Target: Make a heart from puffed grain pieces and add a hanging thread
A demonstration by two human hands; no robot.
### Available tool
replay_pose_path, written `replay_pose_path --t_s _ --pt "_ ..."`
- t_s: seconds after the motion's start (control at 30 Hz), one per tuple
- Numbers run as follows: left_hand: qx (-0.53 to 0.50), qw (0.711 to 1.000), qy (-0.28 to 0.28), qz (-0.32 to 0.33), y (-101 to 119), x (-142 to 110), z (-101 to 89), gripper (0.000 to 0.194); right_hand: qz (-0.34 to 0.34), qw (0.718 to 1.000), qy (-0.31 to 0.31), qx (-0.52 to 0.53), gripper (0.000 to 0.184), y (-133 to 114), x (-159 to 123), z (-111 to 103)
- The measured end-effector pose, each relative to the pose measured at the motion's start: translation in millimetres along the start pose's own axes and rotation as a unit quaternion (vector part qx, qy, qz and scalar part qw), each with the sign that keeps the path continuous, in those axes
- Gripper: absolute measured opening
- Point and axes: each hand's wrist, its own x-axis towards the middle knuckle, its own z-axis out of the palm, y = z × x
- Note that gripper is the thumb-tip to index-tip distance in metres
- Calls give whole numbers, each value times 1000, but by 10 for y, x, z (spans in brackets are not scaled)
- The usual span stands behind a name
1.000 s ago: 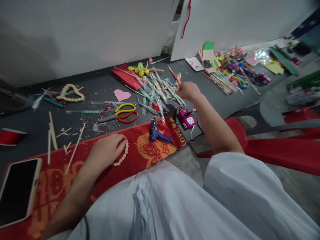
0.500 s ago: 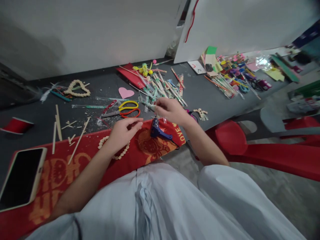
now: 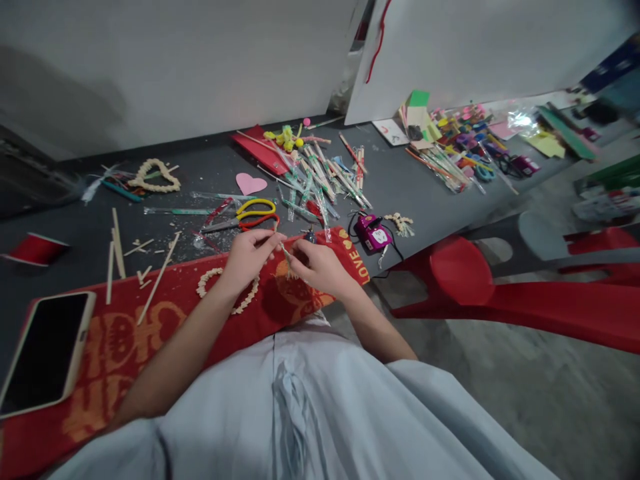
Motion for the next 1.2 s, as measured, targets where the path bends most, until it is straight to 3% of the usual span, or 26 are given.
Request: replay_pose_path --t_s 0.13,0.3,0.43,0.83,1.2 --pt "22 999 -26 3 6 -29 4 64 -6 995 14 97 30 44 -10 111" --pt "10 1000 -29 7 19 -103 6 64 -24 982 -1 186 32 80 5 341" --pt "-3 999 -32 8 26 -174 -44 63 -22 973 42 225 34 71 0 481" --pt "66 997 44 8 -137 -368 -439 34 -17 983 -54 172 30 -142 -187 556" --pt "174 975 135 28 -303 -733 -972 25 23 993 -98 56 23 -212 -367 635"
